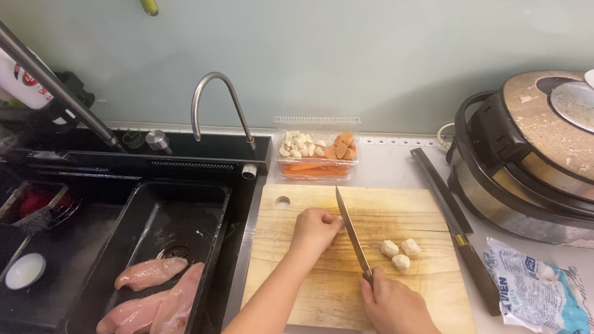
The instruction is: Slicing sausages and fish balls on a cutting board in a kitchen.
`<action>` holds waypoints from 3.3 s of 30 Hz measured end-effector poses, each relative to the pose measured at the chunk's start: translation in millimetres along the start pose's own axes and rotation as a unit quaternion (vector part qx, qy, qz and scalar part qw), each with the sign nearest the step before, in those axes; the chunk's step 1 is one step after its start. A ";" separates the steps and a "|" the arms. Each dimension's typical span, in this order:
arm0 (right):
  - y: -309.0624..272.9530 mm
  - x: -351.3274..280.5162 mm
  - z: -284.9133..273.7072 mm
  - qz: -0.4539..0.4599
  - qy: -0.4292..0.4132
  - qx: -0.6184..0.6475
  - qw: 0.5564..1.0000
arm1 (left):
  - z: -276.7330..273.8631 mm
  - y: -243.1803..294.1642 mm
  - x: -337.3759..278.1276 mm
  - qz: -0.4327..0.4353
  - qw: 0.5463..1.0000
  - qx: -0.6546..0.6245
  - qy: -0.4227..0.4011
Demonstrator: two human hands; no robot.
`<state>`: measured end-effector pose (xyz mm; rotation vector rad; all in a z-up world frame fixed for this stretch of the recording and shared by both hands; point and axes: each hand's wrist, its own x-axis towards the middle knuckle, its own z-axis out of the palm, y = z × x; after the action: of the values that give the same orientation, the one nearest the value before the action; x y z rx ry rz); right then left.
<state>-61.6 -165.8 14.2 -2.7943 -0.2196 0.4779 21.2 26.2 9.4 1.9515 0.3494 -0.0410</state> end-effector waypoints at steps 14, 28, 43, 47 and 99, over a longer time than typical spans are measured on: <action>-10.0 25.3 3.4 0.003 -0.019 -0.018 1.000 | 1.3 -11.5 15.7 -0.065 0.992 -0.089 -0.055; -16.0 -18.0 -35.5 0.071 -0.141 0.002 0.988 | 9.7 -14.8 0.0 -0.012 0.998 -0.016 -0.062; 12.5 -16.0 -42.3 0.039 -0.177 -0.014 0.983 | -6.1 -12.4 11.5 0.015 0.999 -0.027 -0.031; -14.0 -20.7 -58.4 0.064 -0.140 0.089 0.984 | -11.2 -29.7 31.6 -0.098 0.987 -0.101 -0.072; 10.5 -17.1 -31.9 0.077 -0.082 0.015 0.994 | 16.0 -3.1 -10.6 0.199 0.947 0.250 0.010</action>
<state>-65.5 -187.4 44.8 -2.7566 -0.0310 0.7429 12.4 10.4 2.2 2.4957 -0.0606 0.1689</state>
